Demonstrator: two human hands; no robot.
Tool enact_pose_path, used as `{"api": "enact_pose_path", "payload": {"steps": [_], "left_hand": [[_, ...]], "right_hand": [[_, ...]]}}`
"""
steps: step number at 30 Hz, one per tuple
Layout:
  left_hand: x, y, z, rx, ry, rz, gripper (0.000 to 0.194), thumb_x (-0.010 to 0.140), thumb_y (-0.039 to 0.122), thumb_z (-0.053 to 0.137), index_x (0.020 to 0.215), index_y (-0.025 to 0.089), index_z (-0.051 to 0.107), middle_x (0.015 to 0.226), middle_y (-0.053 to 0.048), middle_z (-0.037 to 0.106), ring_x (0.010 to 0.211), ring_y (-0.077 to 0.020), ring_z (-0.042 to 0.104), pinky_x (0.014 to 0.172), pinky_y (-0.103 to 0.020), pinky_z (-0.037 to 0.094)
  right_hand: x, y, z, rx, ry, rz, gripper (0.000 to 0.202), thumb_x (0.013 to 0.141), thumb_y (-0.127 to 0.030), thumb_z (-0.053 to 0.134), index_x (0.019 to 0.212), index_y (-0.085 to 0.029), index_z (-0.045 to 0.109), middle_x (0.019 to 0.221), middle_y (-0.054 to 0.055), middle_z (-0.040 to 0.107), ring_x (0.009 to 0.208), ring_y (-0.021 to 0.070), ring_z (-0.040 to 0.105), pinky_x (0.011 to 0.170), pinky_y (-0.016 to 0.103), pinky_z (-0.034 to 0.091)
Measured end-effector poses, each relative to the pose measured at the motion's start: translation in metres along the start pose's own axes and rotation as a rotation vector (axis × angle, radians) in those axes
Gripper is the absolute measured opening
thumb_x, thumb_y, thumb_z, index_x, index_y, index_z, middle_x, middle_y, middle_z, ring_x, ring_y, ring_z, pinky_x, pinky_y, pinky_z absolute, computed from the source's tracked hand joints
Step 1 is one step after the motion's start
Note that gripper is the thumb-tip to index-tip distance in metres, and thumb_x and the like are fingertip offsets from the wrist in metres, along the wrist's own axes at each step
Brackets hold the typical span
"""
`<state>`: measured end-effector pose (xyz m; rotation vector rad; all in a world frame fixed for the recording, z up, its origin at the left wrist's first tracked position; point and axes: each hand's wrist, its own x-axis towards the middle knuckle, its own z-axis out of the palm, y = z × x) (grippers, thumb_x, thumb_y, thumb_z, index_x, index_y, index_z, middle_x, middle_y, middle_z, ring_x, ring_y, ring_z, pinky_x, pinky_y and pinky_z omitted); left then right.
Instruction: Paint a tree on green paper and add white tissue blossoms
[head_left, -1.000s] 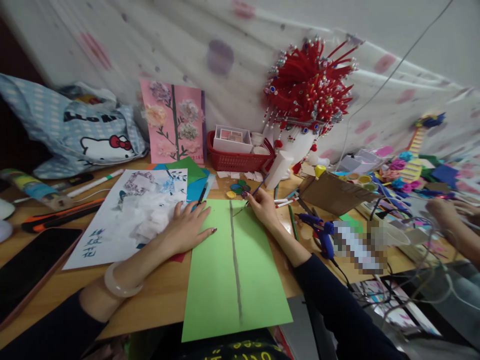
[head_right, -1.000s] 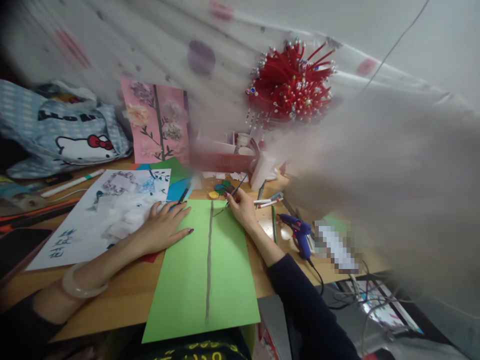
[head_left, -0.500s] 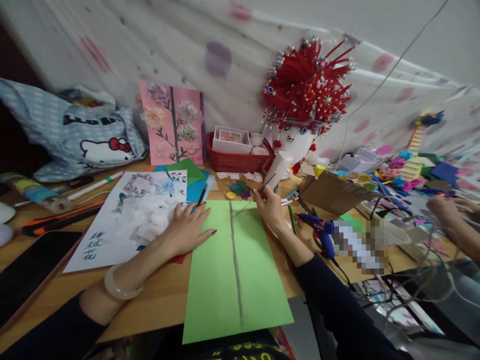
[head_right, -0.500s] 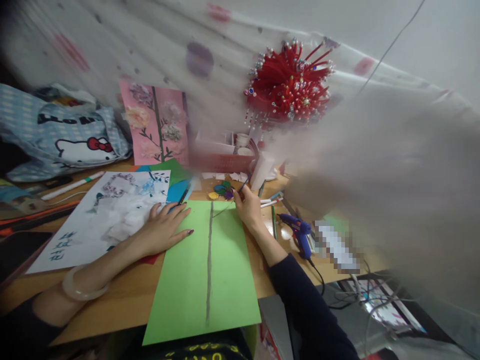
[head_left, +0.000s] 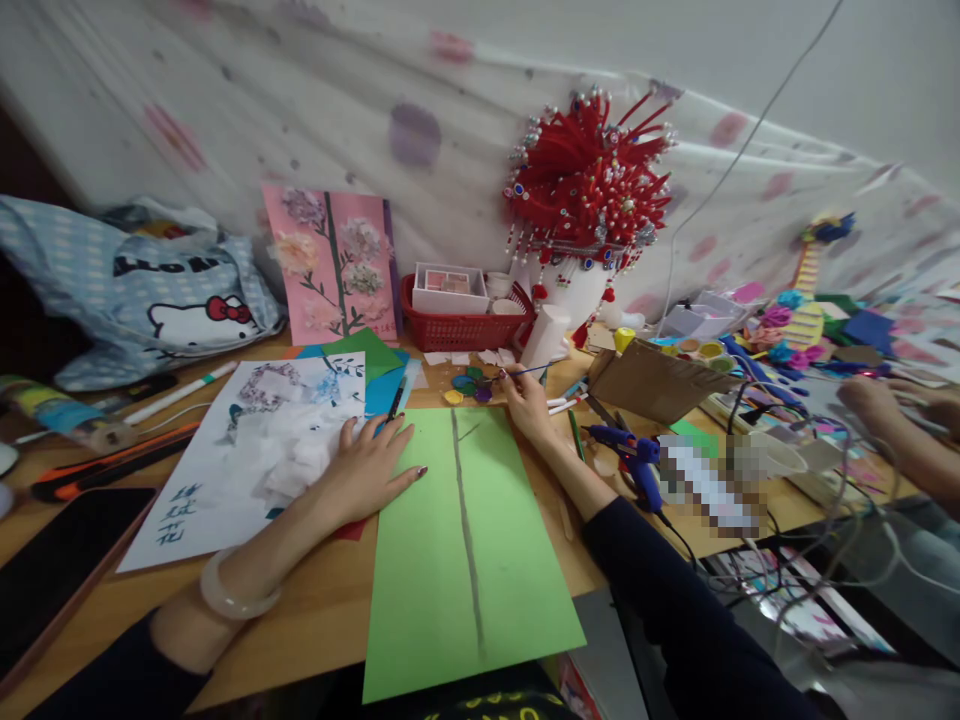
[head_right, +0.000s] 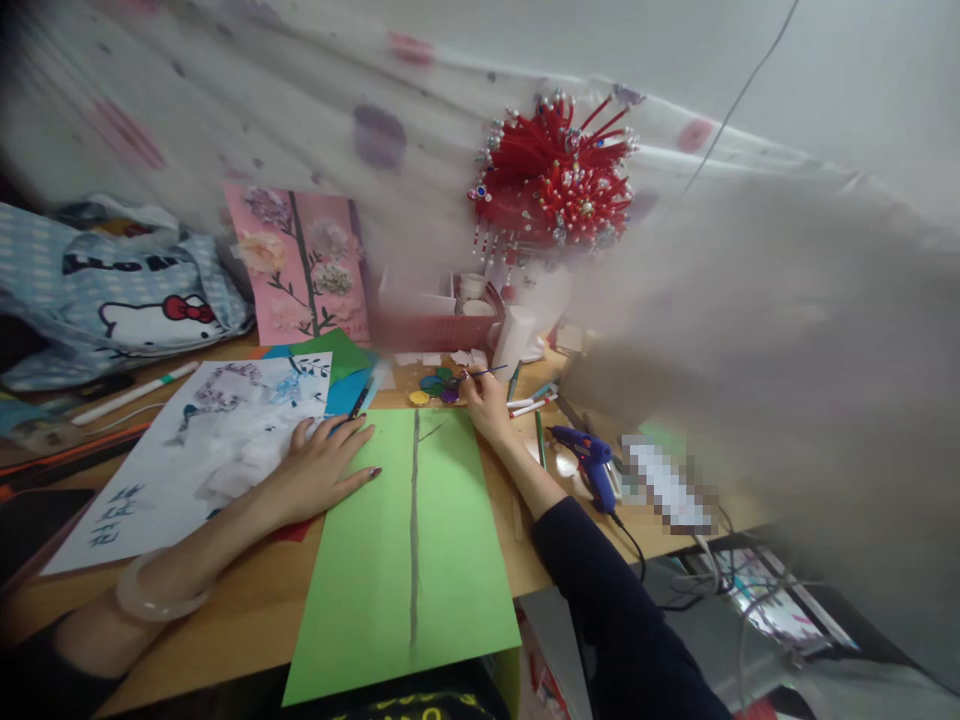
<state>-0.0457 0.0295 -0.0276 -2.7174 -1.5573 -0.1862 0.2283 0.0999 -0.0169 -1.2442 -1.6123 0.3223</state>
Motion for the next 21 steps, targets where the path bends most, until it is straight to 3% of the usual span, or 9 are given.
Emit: {"api": "enact_pose_path", "payload": {"steps": [8, 21], "left_hand": [[0.0, 0.001, -0.001, -0.001, -0.005, 0.0, 0.06, 0.093, 0.055, 0.03, 0.138, 0.018, 0.044, 0.148, -0.013, 0.039, 0.133, -0.0356, 0.031, 0.105, -0.061, 0.017], [0.0, 0.0, 0.001, 0.003, 0.002, 0.015, 0.059, 0.094, 0.054, 0.031, 0.138, 0.017, 0.043, 0.148, -0.013, 0.038, 0.133, -0.0349, 0.031, 0.105, -0.061, 0.017]], "right_hand": [[0.0, 0.004, 0.001, -0.059, -0.04, -0.003, 0.026, 0.088, -0.04, 0.041, 0.08, -0.019, 0.054, 0.071, 0.001, 0.057, 0.065, 0.0157, 0.048, 0.063, 0.026, 0.039], [0.005, 0.025, 0.004, -0.107, -0.037, 0.053, 0.032, 0.089, -0.043, 0.038, 0.087, -0.018, 0.057, 0.078, 0.005, 0.062, 0.072, 0.0192, 0.055, 0.07, 0.029, 0.041]]}}
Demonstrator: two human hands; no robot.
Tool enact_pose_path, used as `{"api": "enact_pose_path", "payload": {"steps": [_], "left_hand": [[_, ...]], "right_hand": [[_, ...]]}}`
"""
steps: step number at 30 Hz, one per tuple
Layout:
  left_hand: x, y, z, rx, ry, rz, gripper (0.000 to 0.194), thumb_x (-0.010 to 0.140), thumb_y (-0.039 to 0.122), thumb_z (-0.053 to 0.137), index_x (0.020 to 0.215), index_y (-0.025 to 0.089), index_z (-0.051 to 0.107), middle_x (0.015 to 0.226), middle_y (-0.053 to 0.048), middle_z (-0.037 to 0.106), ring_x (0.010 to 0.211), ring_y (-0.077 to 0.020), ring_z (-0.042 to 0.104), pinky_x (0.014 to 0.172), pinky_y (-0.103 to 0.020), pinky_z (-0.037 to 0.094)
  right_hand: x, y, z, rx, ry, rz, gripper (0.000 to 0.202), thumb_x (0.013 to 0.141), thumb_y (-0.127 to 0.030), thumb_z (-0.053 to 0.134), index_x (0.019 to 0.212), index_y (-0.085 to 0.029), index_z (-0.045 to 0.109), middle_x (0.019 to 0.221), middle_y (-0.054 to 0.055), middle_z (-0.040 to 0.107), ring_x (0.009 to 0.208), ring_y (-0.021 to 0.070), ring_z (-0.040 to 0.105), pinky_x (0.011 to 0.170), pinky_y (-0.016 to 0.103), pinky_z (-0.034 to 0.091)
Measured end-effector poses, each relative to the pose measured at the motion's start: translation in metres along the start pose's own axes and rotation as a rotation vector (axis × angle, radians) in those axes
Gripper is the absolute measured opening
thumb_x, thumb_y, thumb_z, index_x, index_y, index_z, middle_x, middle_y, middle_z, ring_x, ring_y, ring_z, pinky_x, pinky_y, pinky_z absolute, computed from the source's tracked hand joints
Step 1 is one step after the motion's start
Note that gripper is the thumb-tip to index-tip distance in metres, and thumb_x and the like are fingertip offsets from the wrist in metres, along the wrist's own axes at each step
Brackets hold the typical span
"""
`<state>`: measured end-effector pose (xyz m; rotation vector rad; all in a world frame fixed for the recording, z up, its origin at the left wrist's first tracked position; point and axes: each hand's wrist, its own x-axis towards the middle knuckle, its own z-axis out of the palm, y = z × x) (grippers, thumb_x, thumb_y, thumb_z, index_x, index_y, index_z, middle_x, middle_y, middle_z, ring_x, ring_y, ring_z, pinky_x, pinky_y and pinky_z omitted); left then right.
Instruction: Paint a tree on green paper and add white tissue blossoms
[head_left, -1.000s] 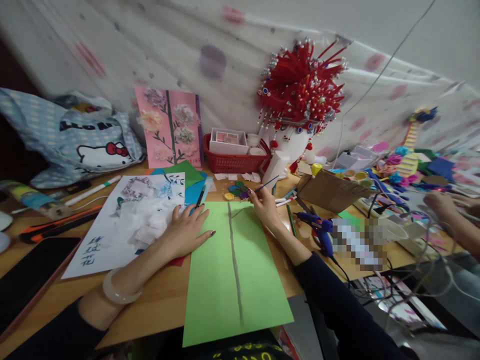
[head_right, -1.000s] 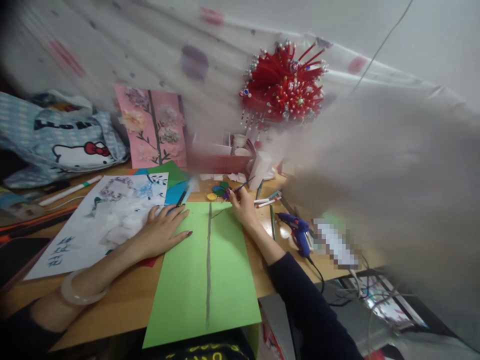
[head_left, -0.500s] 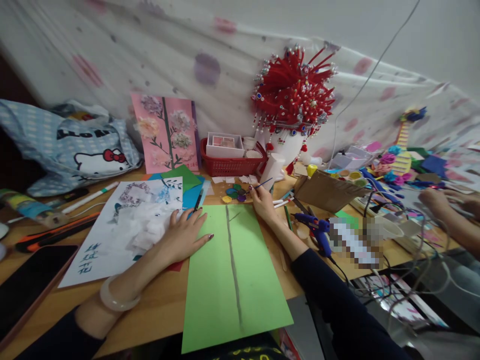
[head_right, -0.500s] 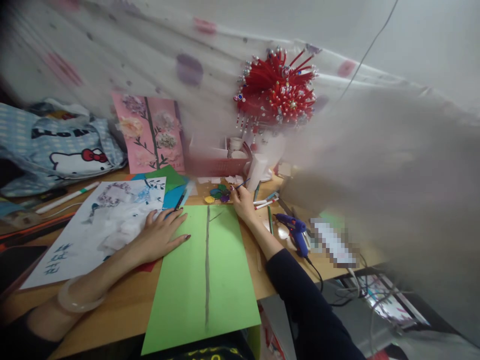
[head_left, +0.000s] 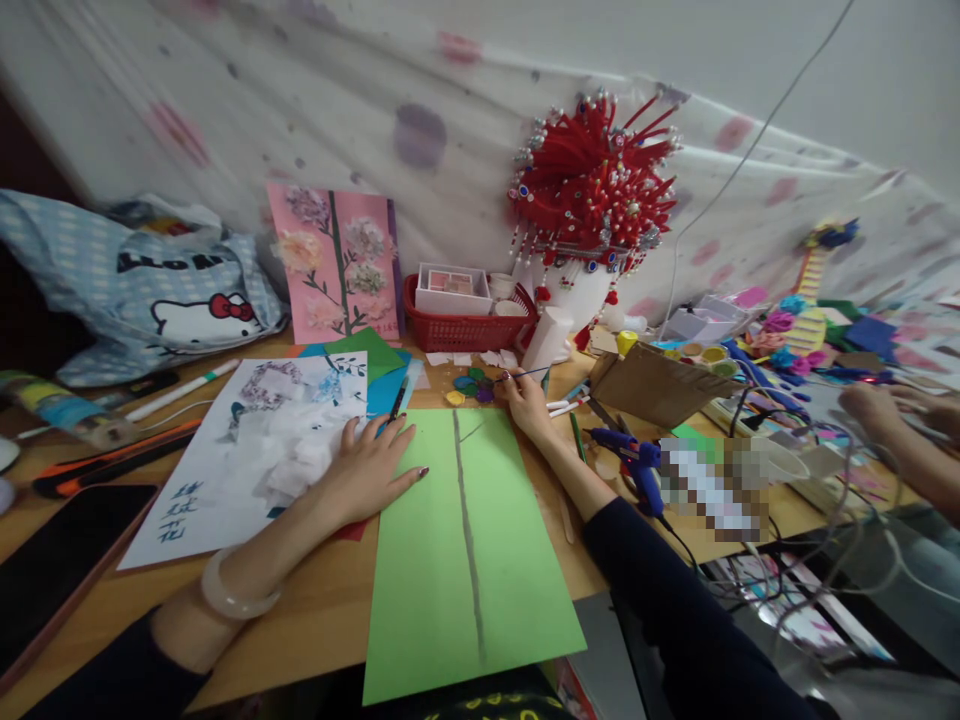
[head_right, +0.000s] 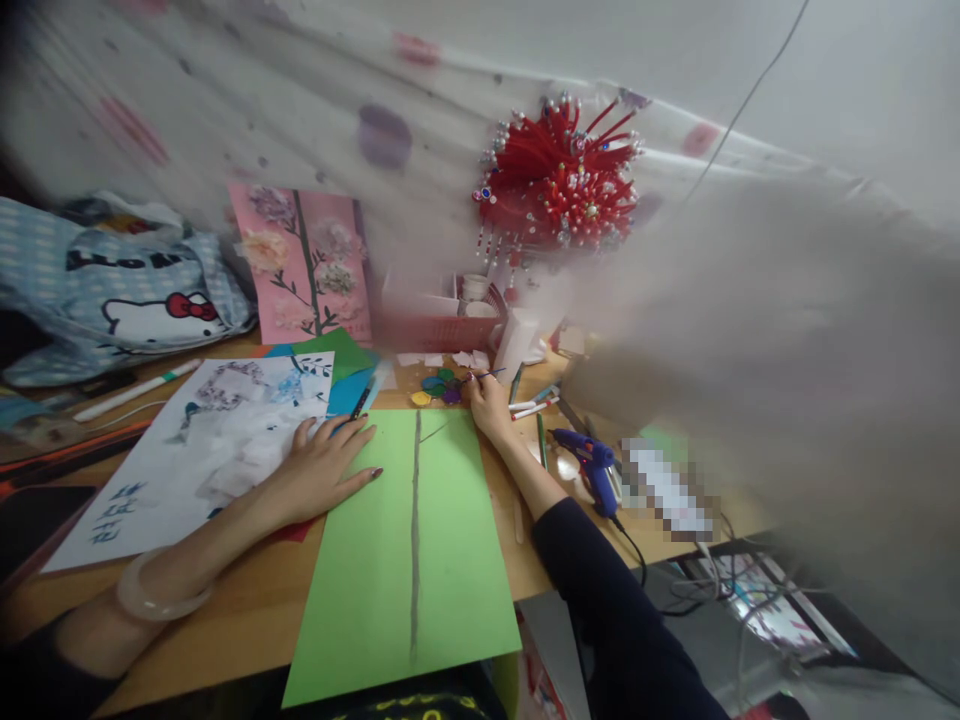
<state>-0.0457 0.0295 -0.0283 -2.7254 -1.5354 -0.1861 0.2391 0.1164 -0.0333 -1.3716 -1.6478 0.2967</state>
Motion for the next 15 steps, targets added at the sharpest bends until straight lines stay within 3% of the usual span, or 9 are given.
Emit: {"api": "enact_pose_path", "payload": {"steps": [15], "left_hand": [[-0.0002, -0.0004, 0.0004, -0.014, -0.005, -0.007, 0.059, 0.094, 0.054, 0.03, 0.139, 0.019, 0.042, 0.149, -0.012, 0.037, 0.135, -0.0348, 0.029, 0.106, -0.061, 0.015]], "right_hand": [[-0.0002, -0.0001, -0.0012, 0.029, 0.06, 0.043, 0.033, 0.087, -0.047, 0.043, 0.082, -0.018, 0.059, 0.075, 0.005, 0.065, 0.07, 0.0195, 0.057, 0.068, 0.03, 0.043]]}}
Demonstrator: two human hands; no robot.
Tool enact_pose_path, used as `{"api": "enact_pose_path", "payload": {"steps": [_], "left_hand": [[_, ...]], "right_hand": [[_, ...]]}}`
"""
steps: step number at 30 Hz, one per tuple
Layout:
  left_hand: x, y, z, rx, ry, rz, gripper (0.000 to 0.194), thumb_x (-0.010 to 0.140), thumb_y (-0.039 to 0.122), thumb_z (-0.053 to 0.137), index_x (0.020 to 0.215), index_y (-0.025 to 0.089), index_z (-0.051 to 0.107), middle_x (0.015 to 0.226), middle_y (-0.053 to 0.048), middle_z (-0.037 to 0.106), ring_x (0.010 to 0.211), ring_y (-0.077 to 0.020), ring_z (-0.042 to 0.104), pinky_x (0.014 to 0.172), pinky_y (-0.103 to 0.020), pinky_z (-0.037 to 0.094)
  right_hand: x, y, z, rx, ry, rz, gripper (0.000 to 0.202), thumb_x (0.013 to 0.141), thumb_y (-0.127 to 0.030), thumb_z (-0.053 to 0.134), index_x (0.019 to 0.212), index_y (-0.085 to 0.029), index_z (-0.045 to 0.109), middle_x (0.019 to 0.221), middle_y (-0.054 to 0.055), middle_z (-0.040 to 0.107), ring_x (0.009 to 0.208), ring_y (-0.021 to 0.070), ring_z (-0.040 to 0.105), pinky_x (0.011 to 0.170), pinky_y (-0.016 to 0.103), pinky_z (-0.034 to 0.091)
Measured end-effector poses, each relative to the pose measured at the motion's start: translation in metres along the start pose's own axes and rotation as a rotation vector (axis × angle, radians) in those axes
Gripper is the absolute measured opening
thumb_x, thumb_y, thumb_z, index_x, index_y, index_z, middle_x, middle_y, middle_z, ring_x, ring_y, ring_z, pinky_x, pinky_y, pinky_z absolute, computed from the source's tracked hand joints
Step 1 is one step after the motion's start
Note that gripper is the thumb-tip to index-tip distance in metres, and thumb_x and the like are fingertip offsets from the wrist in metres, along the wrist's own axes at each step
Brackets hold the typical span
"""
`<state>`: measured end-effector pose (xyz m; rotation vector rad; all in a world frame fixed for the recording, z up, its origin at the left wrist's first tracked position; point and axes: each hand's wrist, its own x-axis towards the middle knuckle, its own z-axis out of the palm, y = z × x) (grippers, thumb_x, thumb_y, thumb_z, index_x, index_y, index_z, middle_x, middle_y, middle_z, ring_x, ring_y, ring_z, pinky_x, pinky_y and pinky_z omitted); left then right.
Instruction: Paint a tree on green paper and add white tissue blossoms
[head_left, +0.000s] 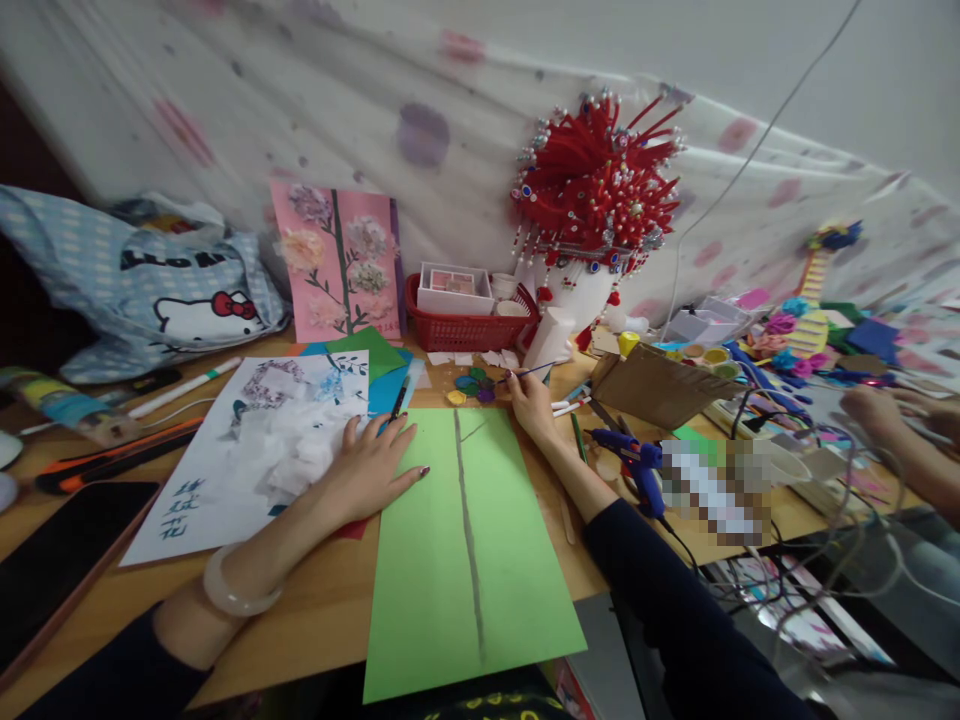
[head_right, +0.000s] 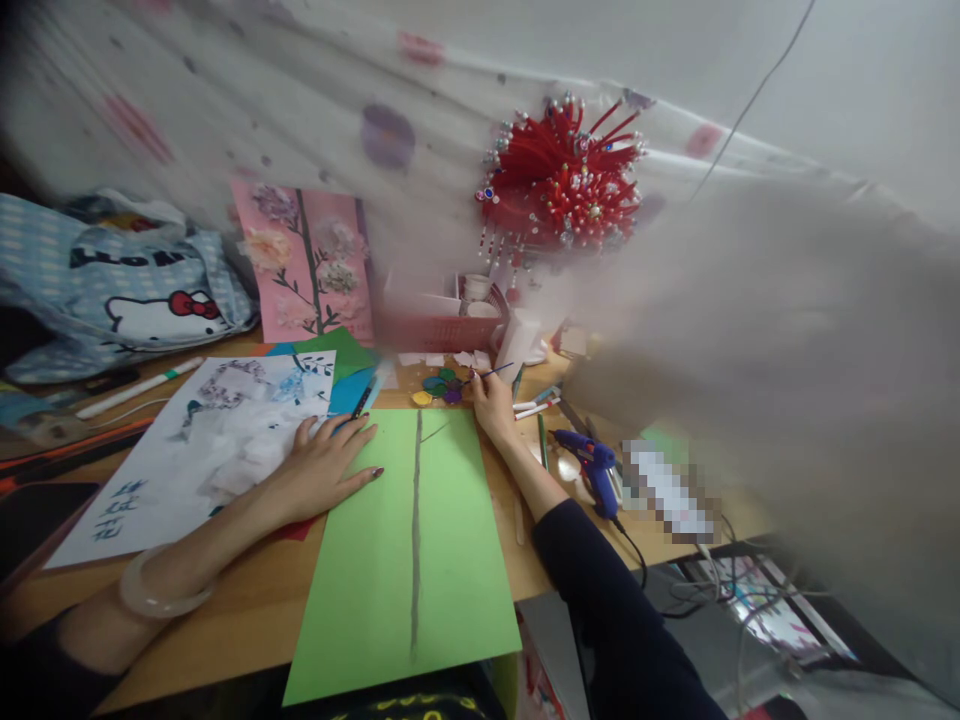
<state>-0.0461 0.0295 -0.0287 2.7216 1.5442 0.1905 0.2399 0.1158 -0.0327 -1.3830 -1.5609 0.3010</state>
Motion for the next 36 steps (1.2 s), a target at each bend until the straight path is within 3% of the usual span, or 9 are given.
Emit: {"api": "enact_pose_path", "payload": {"steps": [6, 10, 13, 17, 22, 25, 29, 36], "left_hand": [[-0.001, -0.003, -0.001, -0.038, -0.017, 0.008, 0.078, 0.083, 0.072, 0.036, 0.14, 0.02, 0.042, 0.149, -0.013, 0.037, 0.135, -0.0388, 0.027, 0.107, -0.061, 0.01], [0.0, -0.002, -0.006, -0.055, -0.041, 0.0, 0.087, 0.075, 0.077, 0.042, 0.14, 0.019, 0.042, 0.148, -0.014, 0.038, 0.135, -0.0398, 0.027, 0.107, -0.061, 0.008], [0.0, -0.002, -0.007, -0.061, -0.047, -0.005, 0.087, 0.074, 0.078, 0.043, 0.14, 0.02, 0.043, 0.149, -0.014, 0.037, 0.134, -0.0393, 0.028, 0.107, -0.061, 0.009], [0.001, -0.006, -0.004, -0.082, -0.075, 0.006, 0.099, 0.066, 0.083, 0.047, 0.142, 0.02, 0.04, 0.149, -0.015, 0.036, 0.134, -0.0411, 0.026, 0.107, -0.061, 0.008], [0.002, -0.01, 0.0, -0.123, -0.05, 0.018, 0.115, 0.056, 0.086, 0.053, 0.145, 0.015, 0.033, 0.148, -0.018, 0.035, 0.135, -0.0417, 0.023, 0.107, -0.06, 0.005], [0.001, -0.009, -0.001, -0.137, -0.014, 0.01, 0.12, 0.054, 0.086, 0.054, 0.144, 0.01, 0.031, 0.147, -0.02, 0.035, 0.134, -0.0415, 0.023, 0.107, -0.061, 0.004], [0.0, -0.008, -0.004, -0.135, -0.006, 0.017, 0.114, 0.054, 0.086, 0.054, 0.141, 0.014, 0.038, 0.146, -0.018, 0.038, 0.135, -0.0422, 0.022, 0.108, -0.061, 0.001], [0.0, -0.005, -0.011, -0.164, -0.07, 0.005, 0.114, 0.055, 0.085, 0.054, 0.142, 0.013, 0.036, 0.148, -0.017, 0.036, 0.136, -0.0415, 0.02, 0.109, -0.061, -0.001]], "right_hand": [[-0.001, -0.009, -0.007, 0.07, 0.077, 0.017, 0.037, 0.089, -0.05, 0.041, 0.087, -0.017, 0.059, 0.079, 0.007, 0.067, 0.073, 0.02, 0.061, 0.069, 0.031, 0.046], [-0.008, -0.031, -0.014, 0.21, 0.102, 0.084, 0.036, 0.087, -0.053, 0.045, 0.088, -0.019, 0.058, 0.081, 0.007, 0.067, 0.077, 0.0217, 0.062, 0.06, 0.03, 0.047], [-0.021, -0.054, -0.017, 0.319, 0.02, 0.101, 0.035, 0.085, -0.054, 0.05, 0.085, -0.02, 0.059, 0.078, 0.006, 0.066, 0.074, 0.0213, 0.062, 0.057, 0.029, 0.048], [-0.043, -0.079, -0.016, 0.359, -0.196, -0.007, 0.033, 0.088, -0.051, 0.05, 0.082, -0.02, 0.06, 0.071, 0.003, 0.066, 0.07, 0.0183, 0.063, 0.069, 0.032, 0.05], [-0.061, -0.091, -0.003, 0.288, -0.441, -0.136, 0.033, 0.091, -0.047, 0.047, 0.082, -0.02, 0.063, 0.076, 0.005, 0.069, 0.073, 0.0182, 0.066, 0.07, 0.031, 0.051], [-0.064, -0.093, 0.006, 0.23, -0.468, -0.189, 0.032, 0.092, -0.046, 0.046, 0.081, -0.02, 0.063, 0.074, 0.005, 0.069, 0.07, 0.0181, 0.066, 0.068, 0.03, 0.05], [-0.061, -0.096, 0.015, 0.178, -0.452, -0.189, 0.028, 0.093, -0.042, 0.044, 0.081, -0.021, 0.059, 0.074, 0.005, 0.068, 0.069, 0.0179, 0.065, 0.066, 0.029, 0.048], [-0.05, -0.107, 0.009, 0.053, -0.542, -0.303, 0.036, 0.096, -0.043, 0.032, 0.073, -0.022, 0.05, 0.063, 0.0, 0.054, 0.06, 0.0151, 0.051, 0.061, 0.027, 0.039]]}}
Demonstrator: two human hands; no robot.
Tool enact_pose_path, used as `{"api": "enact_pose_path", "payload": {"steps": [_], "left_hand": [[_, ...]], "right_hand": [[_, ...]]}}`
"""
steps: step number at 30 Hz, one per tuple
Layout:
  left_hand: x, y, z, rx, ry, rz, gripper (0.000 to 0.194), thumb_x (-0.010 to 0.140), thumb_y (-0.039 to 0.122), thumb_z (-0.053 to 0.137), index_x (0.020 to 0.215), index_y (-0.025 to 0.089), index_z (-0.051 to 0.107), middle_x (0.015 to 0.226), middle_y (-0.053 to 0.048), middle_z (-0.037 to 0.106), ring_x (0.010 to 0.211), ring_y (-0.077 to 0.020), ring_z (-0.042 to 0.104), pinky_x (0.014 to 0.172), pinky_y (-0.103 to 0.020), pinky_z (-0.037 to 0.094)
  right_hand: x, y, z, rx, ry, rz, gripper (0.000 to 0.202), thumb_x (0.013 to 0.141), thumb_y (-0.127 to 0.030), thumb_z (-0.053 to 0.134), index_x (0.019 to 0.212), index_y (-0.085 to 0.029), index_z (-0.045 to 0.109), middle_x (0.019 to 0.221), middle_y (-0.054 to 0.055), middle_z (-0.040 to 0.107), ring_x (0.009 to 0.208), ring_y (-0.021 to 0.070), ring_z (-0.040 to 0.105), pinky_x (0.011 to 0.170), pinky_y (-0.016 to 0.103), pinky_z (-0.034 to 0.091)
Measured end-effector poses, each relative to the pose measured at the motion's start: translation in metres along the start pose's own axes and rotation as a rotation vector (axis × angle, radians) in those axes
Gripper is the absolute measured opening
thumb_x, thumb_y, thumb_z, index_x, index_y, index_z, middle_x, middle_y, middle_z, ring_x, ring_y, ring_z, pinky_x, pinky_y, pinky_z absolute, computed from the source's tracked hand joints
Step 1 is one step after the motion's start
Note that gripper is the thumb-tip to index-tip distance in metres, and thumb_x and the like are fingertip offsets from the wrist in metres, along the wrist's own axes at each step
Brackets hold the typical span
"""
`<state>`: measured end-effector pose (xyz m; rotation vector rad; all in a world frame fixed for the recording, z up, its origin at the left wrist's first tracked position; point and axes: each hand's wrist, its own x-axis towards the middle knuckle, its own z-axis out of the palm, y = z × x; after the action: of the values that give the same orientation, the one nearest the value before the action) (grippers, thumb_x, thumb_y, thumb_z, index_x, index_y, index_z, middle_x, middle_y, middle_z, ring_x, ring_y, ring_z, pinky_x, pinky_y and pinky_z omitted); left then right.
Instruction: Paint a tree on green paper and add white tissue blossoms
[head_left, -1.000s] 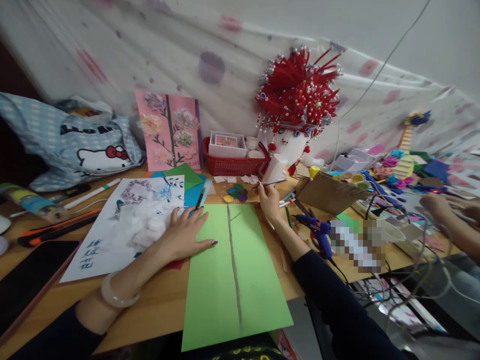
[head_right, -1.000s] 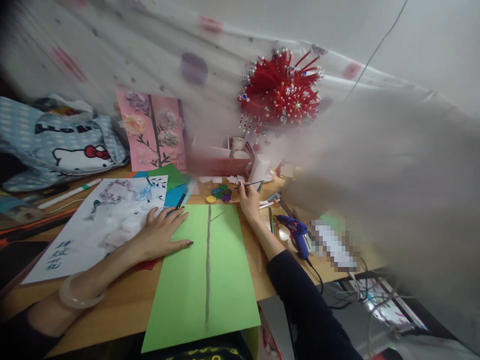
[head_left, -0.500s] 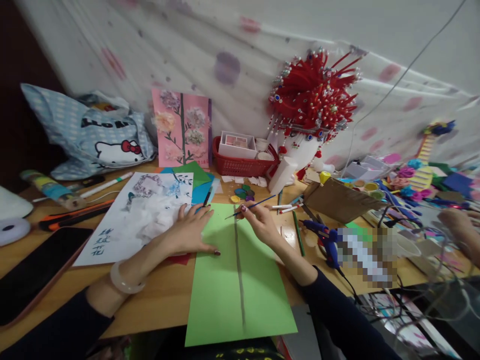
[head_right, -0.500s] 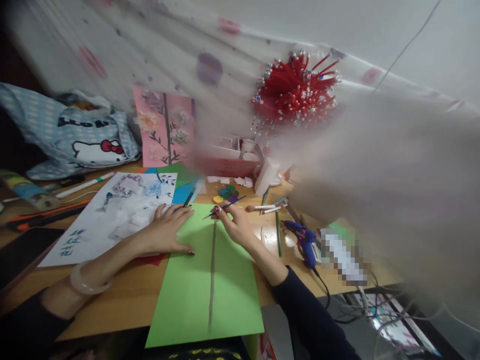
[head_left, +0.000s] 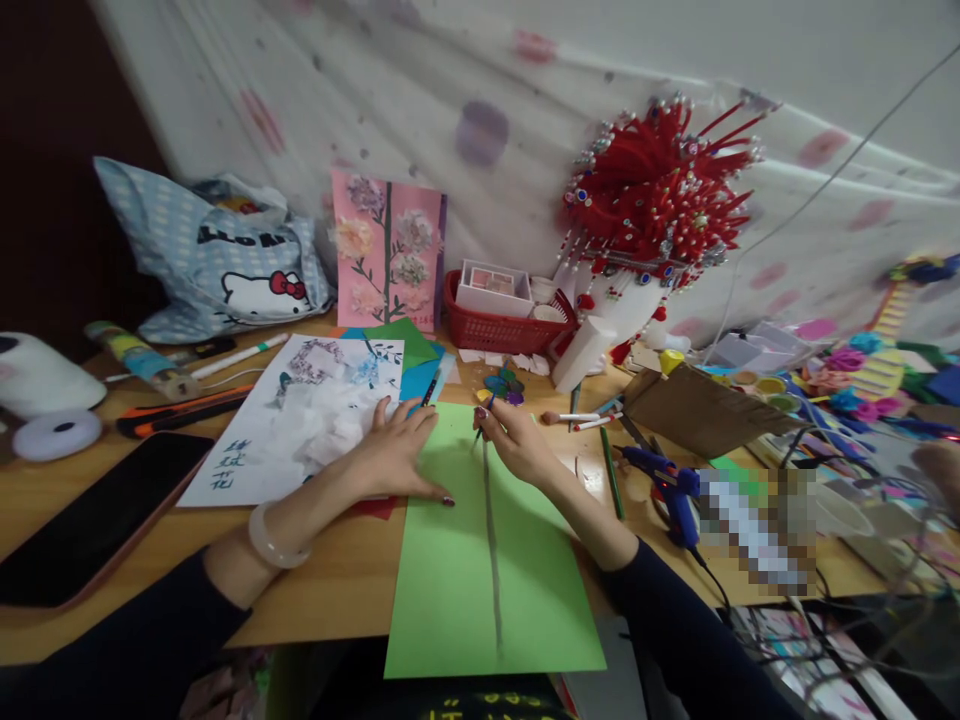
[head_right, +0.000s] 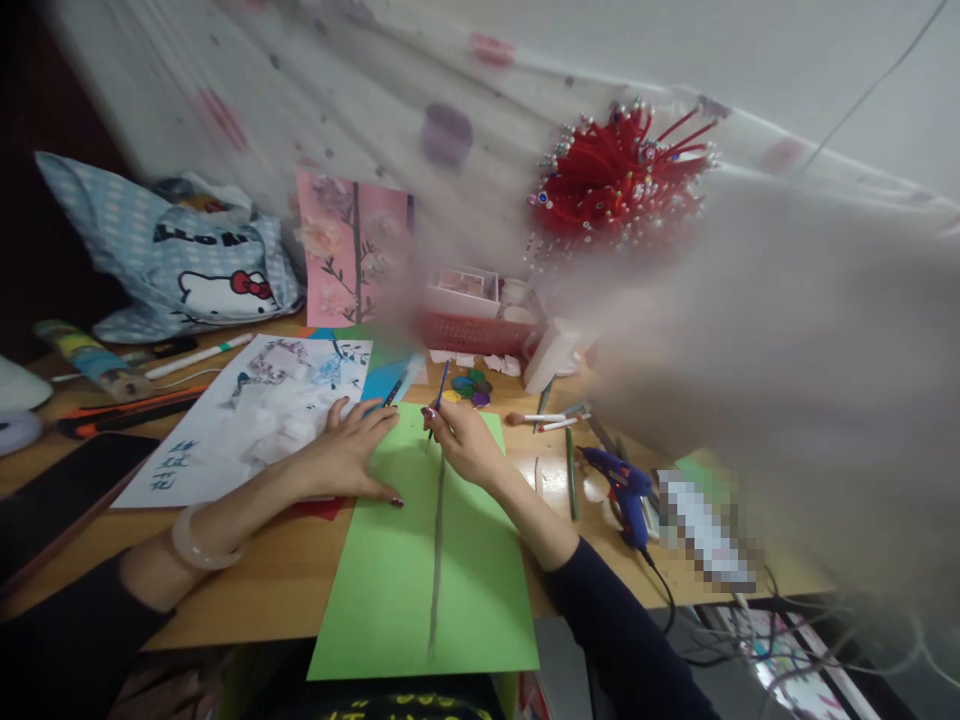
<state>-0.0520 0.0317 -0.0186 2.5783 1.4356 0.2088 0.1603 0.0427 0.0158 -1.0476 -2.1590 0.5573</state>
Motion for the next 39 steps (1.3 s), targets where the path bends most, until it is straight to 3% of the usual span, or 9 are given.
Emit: {"api": "enact_pose_path", "payload": {"steps": [12, 22, 39], "left_hand": [[0.0, -0.01, -0.003, -0.041, -0.115, 0.018, 0.129, 0.044, 0.089, 0.057, 0.147, 0.017, 0.026, 0.153, -0.016, 0.026, 0.138, -0.0432, 0.013, 0.107, -0.062, -0.008], [0.001, -0.011, 0.004, -0.042, -0.033, 0.02, 0.121, 0.047, 0.088, 0.056, 0.145, 0.021, 0.033, 0.151, -0.013, 0.033, 0.139, -0.0426, 0.013, 0.108, -0.06, -0.013], [0.002, -0.01, 0.001, -0.028, -0.069, 0.012, 0.122, 0.047, 0.089, 0.054, 0.146, 0.022, 0.031, 0.152, -0.013, 0.031, 0.138, -0.0437, 0.014, 0.107, -0.064, -0.01]], "right_hand": [[-0.012, 0.01, -0.004, 0.014, -0.133, 0.028, 0.041, 0.096, -0.05, 0.032, 0.067, -0.021, 0.038, 0.06, -0.003, 0.043, 0.057, 0.0125, 0.04, 0.057, 0.026, 0.032], [-0.017, 0.008, -0.012, -0.008, -0.136, 0.064, 0.043, 0.096, -0.051, 0.032, 0.066, -0.021, 0.04, 0.059, -0.003, 0.044, 0.056, 0.0124, 0.041, 0.058, 0.026, 0.033], [-0.017, 0.011, -0.005, 0.041, -0.185, 0.075, 0.042, 0.095, -0.049, 0.034, 0.064, -0.021, 0.039, 0.057, -0.003, 0.042, 0.055, 0.0117, 0.04, 0.056, 0.025, 0.032]]}}
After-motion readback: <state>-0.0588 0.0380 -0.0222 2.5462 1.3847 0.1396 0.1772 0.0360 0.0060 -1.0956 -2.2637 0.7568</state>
